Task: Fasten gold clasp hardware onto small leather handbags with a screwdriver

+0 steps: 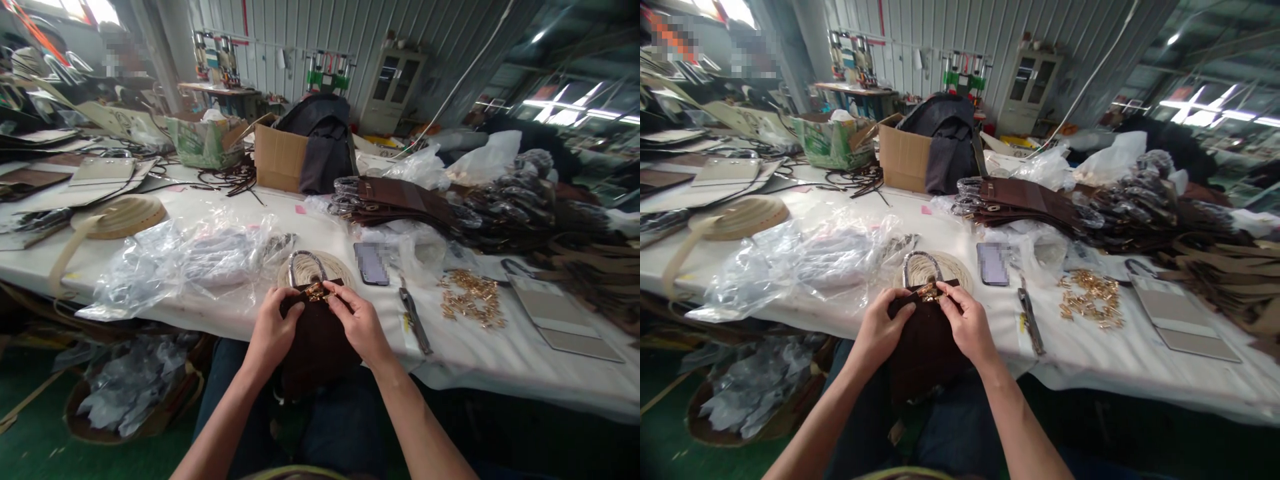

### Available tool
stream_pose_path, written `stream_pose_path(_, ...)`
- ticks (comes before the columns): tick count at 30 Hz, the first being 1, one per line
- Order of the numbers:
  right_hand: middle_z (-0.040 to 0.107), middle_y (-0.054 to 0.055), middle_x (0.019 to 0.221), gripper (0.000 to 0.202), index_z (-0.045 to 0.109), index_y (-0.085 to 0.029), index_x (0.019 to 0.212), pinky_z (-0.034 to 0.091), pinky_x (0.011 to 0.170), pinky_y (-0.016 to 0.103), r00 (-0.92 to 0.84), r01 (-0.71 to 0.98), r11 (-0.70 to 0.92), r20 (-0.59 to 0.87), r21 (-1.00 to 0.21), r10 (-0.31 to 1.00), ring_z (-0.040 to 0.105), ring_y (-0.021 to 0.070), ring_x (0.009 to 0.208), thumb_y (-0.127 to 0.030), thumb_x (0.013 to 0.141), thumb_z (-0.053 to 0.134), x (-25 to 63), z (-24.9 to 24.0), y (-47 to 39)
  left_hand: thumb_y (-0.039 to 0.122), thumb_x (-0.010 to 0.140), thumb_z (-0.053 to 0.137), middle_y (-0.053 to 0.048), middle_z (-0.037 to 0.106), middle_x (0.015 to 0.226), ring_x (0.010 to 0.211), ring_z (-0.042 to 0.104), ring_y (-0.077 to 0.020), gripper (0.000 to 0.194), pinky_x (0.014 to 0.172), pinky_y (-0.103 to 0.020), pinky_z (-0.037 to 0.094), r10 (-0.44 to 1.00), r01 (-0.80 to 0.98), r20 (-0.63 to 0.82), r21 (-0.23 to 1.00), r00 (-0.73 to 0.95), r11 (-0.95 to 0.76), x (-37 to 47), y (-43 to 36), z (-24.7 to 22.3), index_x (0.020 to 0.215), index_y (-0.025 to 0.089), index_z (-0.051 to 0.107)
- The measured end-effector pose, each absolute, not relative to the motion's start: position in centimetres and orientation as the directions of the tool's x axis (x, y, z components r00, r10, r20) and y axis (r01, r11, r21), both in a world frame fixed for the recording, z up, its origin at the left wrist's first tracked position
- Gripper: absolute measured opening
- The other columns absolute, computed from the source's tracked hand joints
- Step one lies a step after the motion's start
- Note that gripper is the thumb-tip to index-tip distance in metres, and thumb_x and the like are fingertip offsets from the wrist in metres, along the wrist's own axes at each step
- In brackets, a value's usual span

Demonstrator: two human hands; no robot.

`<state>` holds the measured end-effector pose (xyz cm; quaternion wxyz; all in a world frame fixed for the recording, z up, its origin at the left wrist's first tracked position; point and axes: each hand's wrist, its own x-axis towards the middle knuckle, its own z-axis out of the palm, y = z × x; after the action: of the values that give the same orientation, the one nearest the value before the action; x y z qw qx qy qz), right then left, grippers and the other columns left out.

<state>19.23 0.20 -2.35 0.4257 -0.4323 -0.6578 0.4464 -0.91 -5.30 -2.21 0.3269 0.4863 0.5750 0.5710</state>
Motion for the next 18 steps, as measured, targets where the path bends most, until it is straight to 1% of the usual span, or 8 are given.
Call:
stream_pose_path(1, 0.081, 0.01, 0.137, 0.042, 0.081, -0.025, 0.141, 0.064, 0.11, 0.041, -0.258, 0.172, 0.204, 0.156, -0.964, 0.953, 0.078, 0.0269, 0.123, -0.048, 0.107, 0.072, 19.2, -2.5, 0.3, 0.027, 0.095, 0.077, -0.007, 0.072, 0.106, 0.105, 0.067, -0.0291, 0.005, 0.1, -0.04, 0.048, 0.925, 0.216, 0.206, 0.966, -0.32, -0.141, -0.9, -5.3, -2.1, 0.1, 0.024, 0.076)
stream_pose_path(4, 0.083, 0.009, 0.119, 0.053, 0.077, -0.021, 0.142, 0.068, 0.095, 0.036, -0.205, 0.055, 0.086, 0.073, -0.995, 0.976, 0.079, 0.0229, 0.102, -0.051, 0.099, 0.083, 19.2, -2.9, 0.7, 0.038, 0.101, 0.076, -0.006, 0.068, 0.097, 0.096, 0.062, -0.0269, 0.018, 0.091, -0.037, 0.046, 0.928, 0.219, 0.194, 0.967, -0.317, -0.128, -1.0, -5.5, -2.0, 0.091, 0.023, 0.071)
stream_pose_path(6, 0.082, 0.008, 0.107, 0.057, 0.077, -0.018, 0.135, 0.068, 0.086, 0.033, -0.169, -0.026, 0.031, 0.035, -0.999, 0.985, 0.077, 0.0204, 0.091, -0.052, 0.091, 0.091, 19.1, -3.1, 1.0, 0.047, 0.102, 0.077, -0.003, 0.063, 0.09, 0.088, 0.057, -0.0238, 0.029, 0.083, -0.034, 0.044, 0.945, 0.144, 0.127, 0.986, -0.303, -0.087, -1.2, -5.8, -2.5, 0.091, 0.024, 0.064)
stream_pose_path(9, 0.081, 0.007, 0.102, 0.053, 0.08, -0.016, 0.12, 0.067, 0.084, 0.031, -0.167, -0.065, -0.012, -0.001, -0.998, 0.986, 0.077, 0.0189, 0.087, -0.053, 0.086, 0.096, 19.1, -3.1, 1.2, 0.053, 0.102, 0.079, 0.002, 0.056, 0.084, 0.082, 0.052, -0.0197, 0.037, 0.077, -0.03, 0.042, 0.93, -0.034, 0.04, 0.998, -0.364, -0.056, -1.1, -6.1, -3.8, 0.095, 0.025, 0.057)
stream_pose_path(12, 0.081, 0.007, 0.102, 0.052, 0.08, -0.017, 0.12, 0.068, 0.085, 0.032, -0.19, -0.073, -0.039, -0.024, -0.997, 0.981, 0.079, 0.0193, 0.088, -0.053, 0.087, 0.096, 19.4, -2.6, 1.2, 0.057, 0.103, 0.078, -0.001, 0.067, 0.098, 0.093, 0.062, -0.0218, 0.039, 0.086, -0.03, 0.049, 0.887, -0.182, -0.009, 0.98, -0.462, -0.085, -0.4, -6.2, -4.9, 0.12, 0.026, 0.063)
stream_pose_path(15, 0.08, 0.006, 0.1, 0.05, 0.078, -0.018, 0.121, 0.071, 0.083, 0.035, -0.216, -0.057, -0.028, -0.015, -0.998, 0.976, 0.081, 0.0218, 0.089, -0.055, 0.091, 0.092, 19.7, -1.7, 0.9, 0.057, 0.102, 0.078, -0.008, 0.076, 0.121, 0.117, 0.069, -0.0267, 0.058, 0.104, -0.035, 0.052, 0.845, -0.261, -0.073, 0.962, -0.53, -0.081, 0.4, -6.2, -4.9, 0.149, 0.026, 0.061)
stream_pose_path(17, 0.08, 0.006, 0.098, 0.047, 0.077, -0.019, 0.122, 0.073, 0.08, 0.036, -0.233, -0.027, 0.014, 0.02, -1.0, 0.972, 0.081, 0.0226, 0.089, -0.056, 0.095, 0.088, 19.5, -0.7, 0.5, 0.055, 0.102, 0.079, -0.009, 0.077, 0.128, 0.125, 0.069, -0.0279, 0.057, 0.108, -0.036, 0.052, 0.818, -0.311, -0.116, 0.947, -0.564, -0.08, 0.8, -6.2, -4.6, 0.148, 0.024, 0.066)
stream_pose_path(18, 0.08, 0.006, 0.097, 0.044, 0.077, -0.02, 0.122, 0.073, 0.08, 0.036, -0.243, -0.006, 0.044, 0.044, -0.999, 0.969, 0.081, 0.0224, 0.088, -0.055, 0.096, 0.086, 19.3, -0.1, 0.2, 0.055, 0.101, 0.08, -0.01, 0.078, 0.125, 0.122, 0.071, -0.0282, 0.052, 0.104, -0.036, 0.054, 0.82, -0.352, -0.139, 0.933, -0.556, -0.081, 1.0, -6.1, -4.4, 0.14, 0.022, 0.071)
